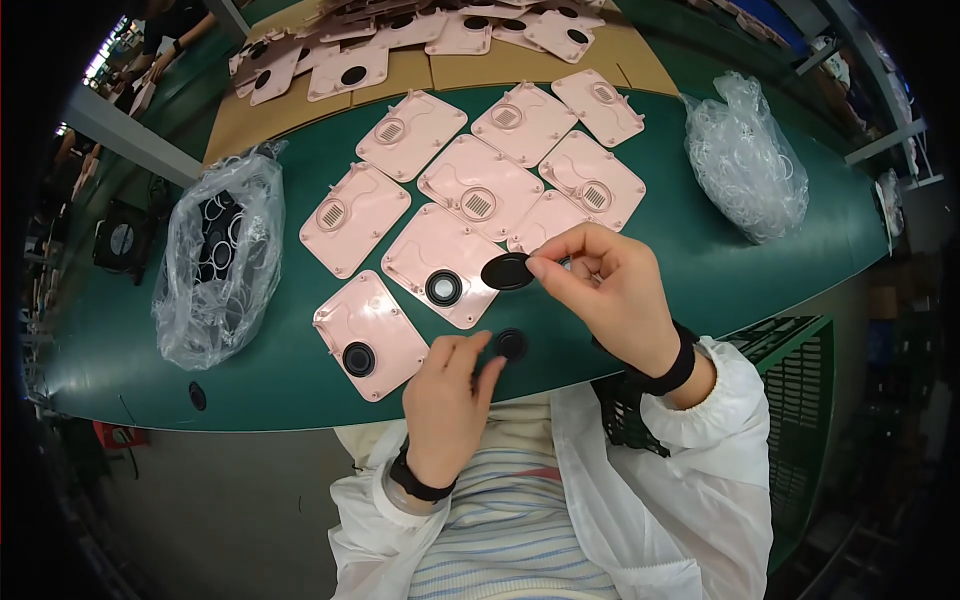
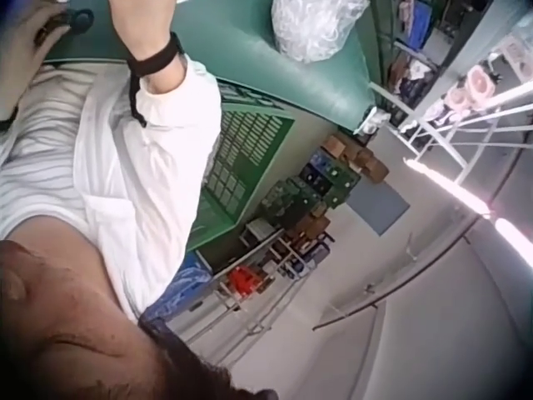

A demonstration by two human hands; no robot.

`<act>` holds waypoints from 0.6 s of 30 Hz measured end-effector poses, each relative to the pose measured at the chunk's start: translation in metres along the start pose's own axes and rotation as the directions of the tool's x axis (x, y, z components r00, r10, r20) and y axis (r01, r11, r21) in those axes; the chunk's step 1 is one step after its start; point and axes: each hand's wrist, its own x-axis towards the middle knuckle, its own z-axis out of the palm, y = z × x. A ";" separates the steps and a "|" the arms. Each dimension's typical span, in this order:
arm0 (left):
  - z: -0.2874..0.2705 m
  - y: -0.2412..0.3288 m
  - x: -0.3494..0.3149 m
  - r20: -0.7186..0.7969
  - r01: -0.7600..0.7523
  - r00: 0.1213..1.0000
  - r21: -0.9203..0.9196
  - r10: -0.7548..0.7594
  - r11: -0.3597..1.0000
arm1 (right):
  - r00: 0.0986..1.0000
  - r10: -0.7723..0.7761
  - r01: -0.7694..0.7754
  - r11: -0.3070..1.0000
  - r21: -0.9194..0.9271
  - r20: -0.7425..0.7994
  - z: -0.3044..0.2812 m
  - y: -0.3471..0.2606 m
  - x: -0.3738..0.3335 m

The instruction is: The person peels the backing from speaker components and presses them into pink plastic housings before stacking the finished panels and placing them into a green crate. After clearing the table, the person retrieves more speakers from a plastic bag to continue the assembly.

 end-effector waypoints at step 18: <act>0.024 -0.008 0.003 0.027 0.111 0.994 -0.147 -0.108 0.983 | 0.612 -0.769 0.783 0.558 -0.275 0.183 -0.003 0.004 0.000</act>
